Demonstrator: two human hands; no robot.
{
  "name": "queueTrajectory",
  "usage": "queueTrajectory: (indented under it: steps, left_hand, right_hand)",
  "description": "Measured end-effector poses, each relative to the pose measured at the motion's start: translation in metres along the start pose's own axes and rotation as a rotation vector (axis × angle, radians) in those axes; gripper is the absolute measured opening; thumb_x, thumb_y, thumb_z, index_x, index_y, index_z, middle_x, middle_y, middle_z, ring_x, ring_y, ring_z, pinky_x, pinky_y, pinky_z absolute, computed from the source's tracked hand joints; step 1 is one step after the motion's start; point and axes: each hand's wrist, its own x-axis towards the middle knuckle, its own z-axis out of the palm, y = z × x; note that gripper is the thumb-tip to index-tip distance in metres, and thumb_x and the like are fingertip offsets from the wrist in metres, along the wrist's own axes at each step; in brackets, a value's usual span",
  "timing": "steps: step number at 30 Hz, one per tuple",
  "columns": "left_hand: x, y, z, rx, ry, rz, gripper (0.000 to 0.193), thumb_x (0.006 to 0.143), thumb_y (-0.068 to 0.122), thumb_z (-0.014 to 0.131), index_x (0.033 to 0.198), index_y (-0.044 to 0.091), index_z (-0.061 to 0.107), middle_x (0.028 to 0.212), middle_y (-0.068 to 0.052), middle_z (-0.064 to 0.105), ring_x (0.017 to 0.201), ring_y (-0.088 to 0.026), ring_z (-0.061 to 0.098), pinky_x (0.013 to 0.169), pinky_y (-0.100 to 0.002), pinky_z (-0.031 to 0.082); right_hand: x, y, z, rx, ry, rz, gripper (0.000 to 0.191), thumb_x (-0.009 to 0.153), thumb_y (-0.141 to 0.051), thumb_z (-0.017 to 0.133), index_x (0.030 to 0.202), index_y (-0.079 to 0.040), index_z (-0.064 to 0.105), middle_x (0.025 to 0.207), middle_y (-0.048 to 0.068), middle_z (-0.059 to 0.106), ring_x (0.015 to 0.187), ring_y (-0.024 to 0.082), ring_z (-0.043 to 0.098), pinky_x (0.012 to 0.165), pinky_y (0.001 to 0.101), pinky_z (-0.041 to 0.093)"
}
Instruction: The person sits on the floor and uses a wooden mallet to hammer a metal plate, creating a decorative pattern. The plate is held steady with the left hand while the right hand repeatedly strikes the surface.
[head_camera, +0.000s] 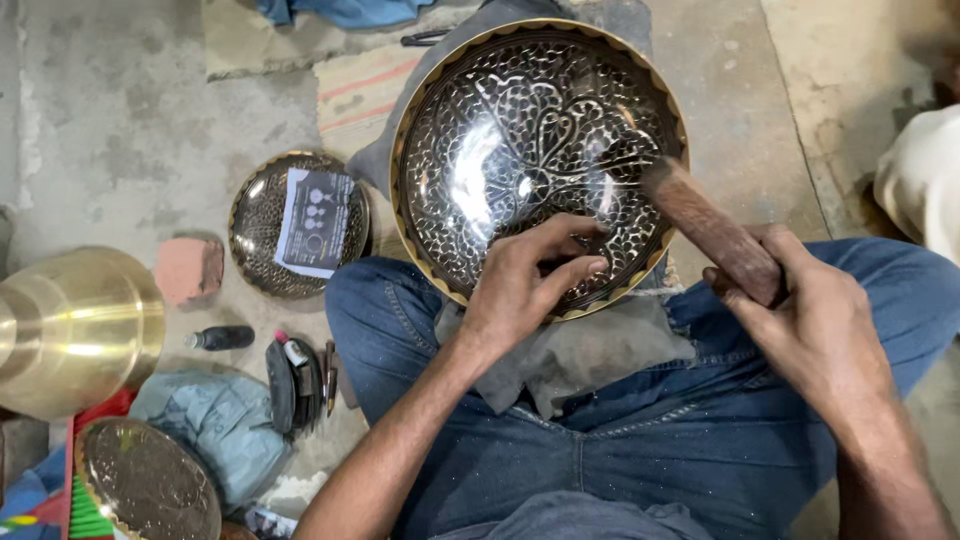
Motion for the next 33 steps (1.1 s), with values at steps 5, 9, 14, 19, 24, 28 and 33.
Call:
queueTrajectory:
  steps: [5, 9, 14, 19, 24, 28, 33]
  left_hand:
    - [0.003, -0.003, 0.001, -0.051, -0.007, -0.023, 0.043, 0.094, 0.034, 0.072, 0.131, 0.014, 0.067, 0.096, -0.005, 0.080, 0.086, -0.016, 0.079, 0.074, -0.033, 0.065]
    - [0.004, -0.006, 0.002, -0.047, -0.019, -0.020, 0.043, 0.094, 0.034, 0.074, 0.130, 0.012, 0.067, 0.092, -0.004, 0.081, 0.083, -0.014, 0.078, 0.071, -0.031, 0.063]
    - [0.002, -0.007, 0.003, -0.033, 0.010, 0.008, 0.042, 0.094, 0.035, 0.073, 0.131, 0.014, 0.068, 0.093, -0.004, 0.081, 0.082, -0.013, 0.078, 0.071, -0.031, 0.064]
    - [0.003, -0.007, 0.005, -0.050, -0.003, -0.051, 0.043, 0.092, 0.036, 0.074, 0.130, 0.016, 0.069, 0.090, -0.004, 0.081, 0.080, -0.013, 0.078, 0.070, -0.030, 0.064]
    - [0.003, -0.009, 0.004, 0.041, 0.040, 0.050, 0.044, 0.092, 0.035, 0.076, 0.129, 0.013, 0.071, 0.093, -0.006, 0.081, 0.082, -0.015, 0.078, 0.072, -0.032, 0.063]
    - [0.003, -0.010, 0.002, -0.032, 0.032, 0.041, 0.045, 0.094, 0.035, 0.074, 0.132, 0.012, 0.068, 0.096, -0.006, 0.080, 0.083, -0.015, 0.079, 0.073, -0.032, 0.064]
    - [0.002, -0.008, 0.003, -0.034, -0.015, -0.062, 0.043, 0.092, 0.035, 0.074, 0.130, 0.015, 0.070, 0.090, -0.004, 0.081, 0.080, -0.013, 0.078, 0.069, -0.031, 0.065]
  right_hand:
    - [0.007, -0.004, -0.003, -0.190, -0.052, -0.048, 0.044, 0.082, -0.016, 0.075, 0.123, -0.010, 0.062, 0.089, 0.019, 0.072, 0.088, 0.039, 0.071, 0.075, 0.0483, 0.053]
    - [0.011, -0.007, -0.007, -0.307, -0.111, 0.007, 0.043, 0.082, -0.019, 0.075, 0.122, -0.014, 0.062, 0.086, 0.018, 0.072, 0.086, 0.041, 0.070, 0.074, 0.0515, 0.052]
    - [0.012, -0.015, -0.011, -0.285, 0.062, -0.134, 0.040, 0.086, -0.019, 0.074, 0.123, -0.012, 0.062, 0.095, 0.019, 0.071, 0.090, 0.040, 0.070, 0.077, 0.0500, 0.054]
    - [0.017, -0.017, -0.009, -0.116, 0.022, -0.002, 0.038, 0.090, -0.023, 0.076, 0.121, -0.011, 0.058, 0.096, 0.017, 0.069, 0.087, 0.039, 0.068, 0.076, 0.0498, 0.054]
    - [0.018, -0.006, -0.009, -0.188, -0.033, -0.085, 0.042, 0.083, -0.021, 0.075, 0.119, -0.011, 0.056, 0.093, 0.016, 0.070, 0.088, 0.036, 0.071, 0.076, 0.0506, 0.055]
    - [0.020, 0.000, -0.010, -0.464, -0.183, 0.005, 0.035, 0.093, -0.028, 0.075, 0.124, -0.019, 0.061, 0.093, 0.014, 0.074, 0.087, 0.034, 0.074, 0.081, 0.0471, 0.058]
    - [0.022, -0.008, -0.005, 0.018, 0.056, -0.036, 0.033, 0.093, -0.024, 0.076, 0.117, -0.012, 0.058, 0.098, 0.016, 0.069, 0.089, 0.035, 0.070, 0.081, 0.0473, 0.056]
